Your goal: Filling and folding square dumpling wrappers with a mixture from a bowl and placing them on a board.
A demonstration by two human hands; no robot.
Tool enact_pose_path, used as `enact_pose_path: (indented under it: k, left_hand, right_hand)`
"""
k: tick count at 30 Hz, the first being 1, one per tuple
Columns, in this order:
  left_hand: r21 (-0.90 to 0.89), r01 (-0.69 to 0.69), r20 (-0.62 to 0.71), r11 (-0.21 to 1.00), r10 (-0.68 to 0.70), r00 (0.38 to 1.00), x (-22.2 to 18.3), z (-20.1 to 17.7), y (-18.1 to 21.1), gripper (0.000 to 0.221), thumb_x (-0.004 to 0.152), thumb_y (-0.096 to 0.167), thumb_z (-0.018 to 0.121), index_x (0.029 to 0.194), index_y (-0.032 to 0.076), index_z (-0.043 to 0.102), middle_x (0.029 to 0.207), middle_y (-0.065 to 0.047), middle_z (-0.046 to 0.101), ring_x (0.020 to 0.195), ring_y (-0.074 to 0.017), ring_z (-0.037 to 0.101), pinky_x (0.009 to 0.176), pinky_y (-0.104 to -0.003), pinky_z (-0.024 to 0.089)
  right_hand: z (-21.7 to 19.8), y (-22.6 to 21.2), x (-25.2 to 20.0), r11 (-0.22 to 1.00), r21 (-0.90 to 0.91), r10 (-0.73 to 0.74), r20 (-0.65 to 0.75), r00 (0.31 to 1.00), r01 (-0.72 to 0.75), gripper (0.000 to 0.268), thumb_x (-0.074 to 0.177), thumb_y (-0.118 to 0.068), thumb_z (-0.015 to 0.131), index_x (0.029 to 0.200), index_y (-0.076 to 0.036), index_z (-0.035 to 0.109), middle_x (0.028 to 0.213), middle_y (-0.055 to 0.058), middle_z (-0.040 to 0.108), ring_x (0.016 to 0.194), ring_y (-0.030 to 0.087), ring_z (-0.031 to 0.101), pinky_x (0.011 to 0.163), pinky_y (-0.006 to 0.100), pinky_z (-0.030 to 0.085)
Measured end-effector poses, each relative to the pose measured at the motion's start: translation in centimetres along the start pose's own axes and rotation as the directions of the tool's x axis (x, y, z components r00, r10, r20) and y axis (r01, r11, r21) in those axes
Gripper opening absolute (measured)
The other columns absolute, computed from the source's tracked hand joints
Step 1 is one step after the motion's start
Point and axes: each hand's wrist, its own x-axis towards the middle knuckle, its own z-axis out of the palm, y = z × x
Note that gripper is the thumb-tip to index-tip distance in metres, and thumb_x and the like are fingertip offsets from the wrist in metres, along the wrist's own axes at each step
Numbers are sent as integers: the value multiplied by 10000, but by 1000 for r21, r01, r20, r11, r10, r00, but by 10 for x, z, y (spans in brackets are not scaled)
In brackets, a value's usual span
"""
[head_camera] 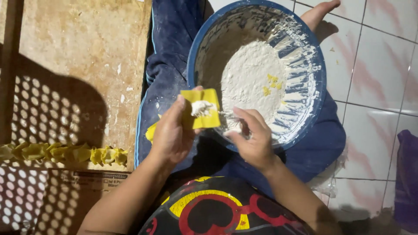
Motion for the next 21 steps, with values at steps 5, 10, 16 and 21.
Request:
enact_pose_path:
  k: [5,10,16,21]
  left_hand:
    - [190,58,106,980,-79,991,-17,20,8,548,990,370,522,1297,-67,644,1228,-243,682,963,-335,710,860,-538,600]
    - [301,77,163,951,-131,978,-10,3,4,437,980,299,595,1202,-57,719,1079,-227,727,874,-295,730,828,-511,624]
    - [293,151,199,944,-215,956,-8,2,15,542,983,331,552,1359,-56,606,1166,-244,691,899,-252,723,816,-425,625]
    - [302,136,270,944,-222,937,-7,-15,2,518,930,209,632,1376,-50,586,1208,-271,699,961,-323,739,893,-433,618]
  right_hand:
    - [10,-10,30,978,112,-179,-6,984,178,160,955,-168,726,996,-16,756,995,158,654,715,227,620,581,309,546]
    - [8,-24,43,976,152,-168,92,981,153,192,964,-185,692,1063,-24,727,1005,130,679,686,214,631,575,318,544]
    - [1,-29,45,983,177,-76,132,988,52,157,960,-179,682,999,-64,782,938,70,730,664,148,607,567,269,492]
    - [0,-31,48,971,238,-8,99,995,-16,102,928,-105,720,935,-21,778,887,128,735,668,191,632,595,290,522]
